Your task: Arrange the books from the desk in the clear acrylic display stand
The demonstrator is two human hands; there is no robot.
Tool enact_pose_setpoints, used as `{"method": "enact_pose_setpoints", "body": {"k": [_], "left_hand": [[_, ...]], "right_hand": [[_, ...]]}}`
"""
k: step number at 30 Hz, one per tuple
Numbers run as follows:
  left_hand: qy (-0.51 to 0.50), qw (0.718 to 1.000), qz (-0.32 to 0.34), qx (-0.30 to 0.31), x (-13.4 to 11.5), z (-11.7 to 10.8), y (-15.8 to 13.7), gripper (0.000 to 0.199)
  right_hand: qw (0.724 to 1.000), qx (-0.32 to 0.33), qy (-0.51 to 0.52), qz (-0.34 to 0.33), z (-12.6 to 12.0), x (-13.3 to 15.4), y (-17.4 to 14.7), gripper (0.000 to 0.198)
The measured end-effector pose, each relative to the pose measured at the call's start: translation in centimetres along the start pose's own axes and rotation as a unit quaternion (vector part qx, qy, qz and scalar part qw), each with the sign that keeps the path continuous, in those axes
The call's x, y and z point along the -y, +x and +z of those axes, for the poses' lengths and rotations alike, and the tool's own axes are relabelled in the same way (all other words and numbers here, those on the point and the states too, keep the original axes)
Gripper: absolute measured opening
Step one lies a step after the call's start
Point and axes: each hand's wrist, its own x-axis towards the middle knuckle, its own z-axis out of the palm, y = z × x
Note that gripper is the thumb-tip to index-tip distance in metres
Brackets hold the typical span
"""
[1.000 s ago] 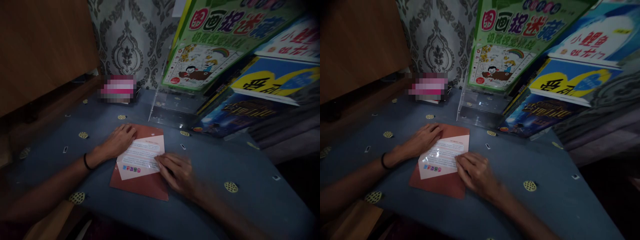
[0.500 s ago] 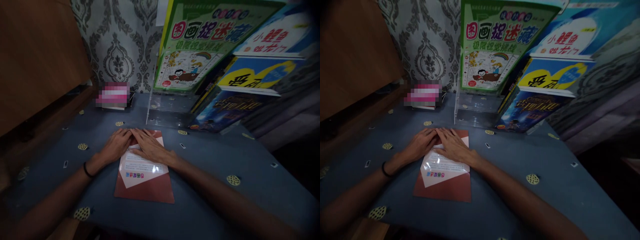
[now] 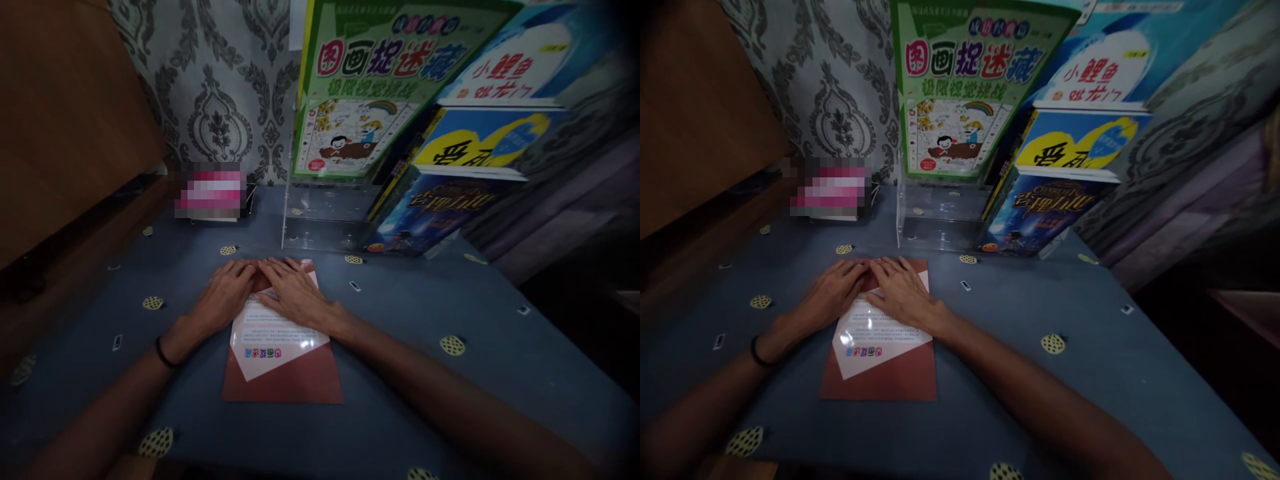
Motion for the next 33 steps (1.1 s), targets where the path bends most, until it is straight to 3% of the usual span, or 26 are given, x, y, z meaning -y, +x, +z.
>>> {"method": "enact_pose_setpoints", "body": {"k": [8, 14, 22, 27, 30, 33], "left_hand": [[0.005, 1.000, -0.016, 0.022, -0.2, -0.3, 0.1, 0.023], [0.001, 0.999, -0.028, 0.034, -0.4, -0.4, 0.2, 0.024], [0.029, 0.999, -0.014, 0.019, -0.3, -0.2, 0.1, 0.028], [0.015, 1.000, -0.002, 0.008, -0.3, 0.0, 0.6, 0.031], [-0.016, 0.999, 0.028, 0.010, -0.6, 0.4, 1.6, 0.035], [-0.064, 0.993, 0.099, 0.022, -1.6, 0.9, 3.4, 0.040]], "right_hand": [[0.997, -0.005, -0.028, 0.078, -0.8, -0.1, -1.1, 0.048], [0.995, -0.040, -0.016, 0.095, -1.2, -3.2, -3.9, 0.040], [0.982, -0.121, 0.106, 0.098, -1.8, -6.1, -5.1, 0.037], [0.955, -0.160, 0.214, 0.131, -2.2, -7.1, -4.5, 0.038], [0.936, -0.181, 0.268, 0.140, -2.0, -7.7, -4.4, 0.038], [0.924, -0.191, 0.302, 0.136, -1.8, -8.0, -4.3, 0.038]]}}
